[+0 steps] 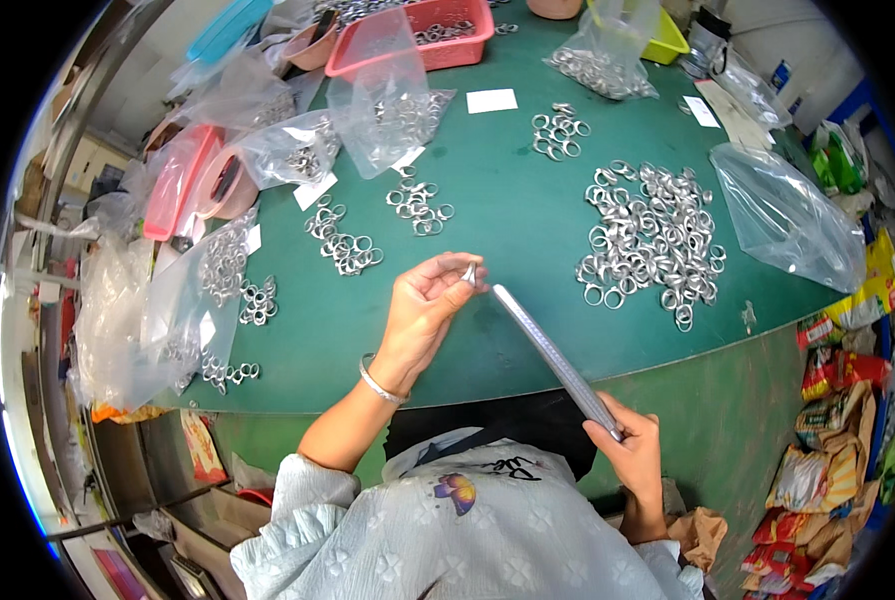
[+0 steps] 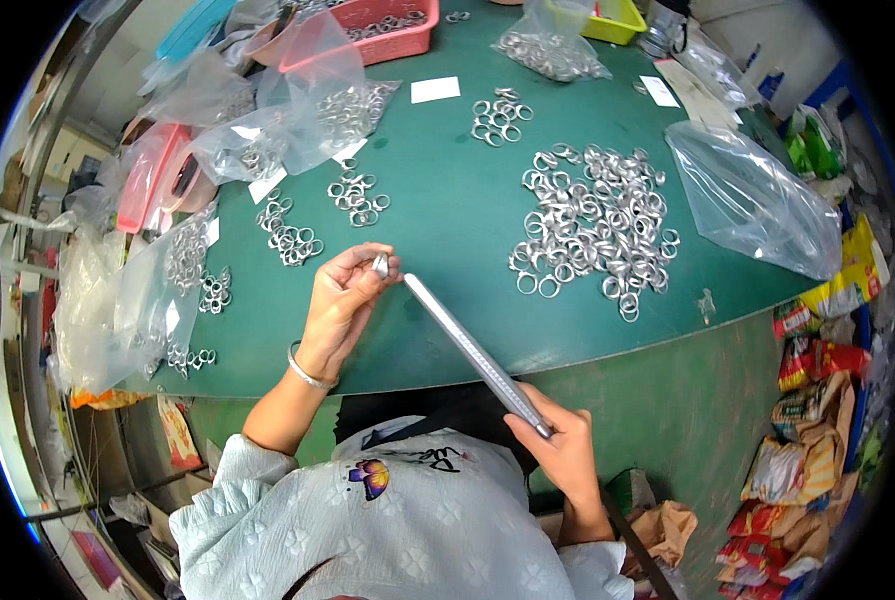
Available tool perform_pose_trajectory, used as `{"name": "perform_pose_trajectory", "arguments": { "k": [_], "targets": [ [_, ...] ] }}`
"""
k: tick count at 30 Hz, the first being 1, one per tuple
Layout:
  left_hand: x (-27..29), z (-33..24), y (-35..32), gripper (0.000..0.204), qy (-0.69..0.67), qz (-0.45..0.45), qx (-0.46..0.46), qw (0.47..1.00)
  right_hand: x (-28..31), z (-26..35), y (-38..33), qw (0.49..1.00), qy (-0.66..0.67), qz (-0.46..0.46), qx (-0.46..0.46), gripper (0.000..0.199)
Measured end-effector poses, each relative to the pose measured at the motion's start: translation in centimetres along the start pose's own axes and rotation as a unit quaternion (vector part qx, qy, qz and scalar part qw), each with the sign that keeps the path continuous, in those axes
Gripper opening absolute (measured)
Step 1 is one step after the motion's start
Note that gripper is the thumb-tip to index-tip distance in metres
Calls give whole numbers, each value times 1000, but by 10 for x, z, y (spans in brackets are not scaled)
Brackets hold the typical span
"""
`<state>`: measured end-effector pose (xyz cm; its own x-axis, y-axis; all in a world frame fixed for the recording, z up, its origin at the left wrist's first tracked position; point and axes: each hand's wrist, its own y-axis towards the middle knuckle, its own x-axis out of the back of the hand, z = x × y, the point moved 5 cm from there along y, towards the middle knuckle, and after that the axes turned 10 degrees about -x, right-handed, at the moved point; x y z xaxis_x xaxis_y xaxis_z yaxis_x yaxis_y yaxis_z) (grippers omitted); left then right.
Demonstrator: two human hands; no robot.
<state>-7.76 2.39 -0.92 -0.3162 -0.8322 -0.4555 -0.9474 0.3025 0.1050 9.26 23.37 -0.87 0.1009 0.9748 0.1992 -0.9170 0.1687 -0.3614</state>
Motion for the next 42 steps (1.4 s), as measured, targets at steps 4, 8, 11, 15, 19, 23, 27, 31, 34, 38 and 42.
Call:
{"name": "perform_pose_trajectory", "arguments": {
  "k": [4, 8, 11, 15, 19, 23, 27, 31, 34, 38, 42],
  "targets": [
    [26, -3, 1, 28, 164, -28, 10, 986, 0, -9, 4, 1000, 22, -19, -2, 33],
    [41, 4, -7, 26, 186, -42, 39, 981, 0, -17, 8, 999, 45, -23, -15, 33],
    [43, 10, -9, 27, 202, -28, 54, 977, 0, -31, 10, 998, 50, -21, -19, 35],
    [30, 5, 2, 26, 341, 33, -5, 939, 0, -31, 13, 997, 70, -15, -32, 35],
    [4, 14, 46, 28, 517, 135, -80, 842, -1, -34, 12, 996, 81, -23, -31, 34],
    [-22, 51, 123, 28, 568, 128, -196, 789, 2, -36, 6, 993, 102, -47, -34, 34],
    [-27, 75, 174, 33, 571, 78, -215, 789, 10, -26, -7, 986, 132, -79, -63, 30],
    [-35, 62, 158, 35, 545, 44, -285, 787, 22, -31, -14, 968, 208, -123, -64, 33],
    [-57, 60, 124, 31, 500, 136, -267, 813, 29, -43, -14, 958, 228, -166, -48, 36],
    [-88, 74, 87, 30, 498, 353, -245, 754, 29, -37, -6, 953, 243, -176, -39, 36],
    [-102, 79, 76, 33, 495, 396, -280, 721, 30, -36, -8, 951, 248, -183, -35, 37]
  ]
}}
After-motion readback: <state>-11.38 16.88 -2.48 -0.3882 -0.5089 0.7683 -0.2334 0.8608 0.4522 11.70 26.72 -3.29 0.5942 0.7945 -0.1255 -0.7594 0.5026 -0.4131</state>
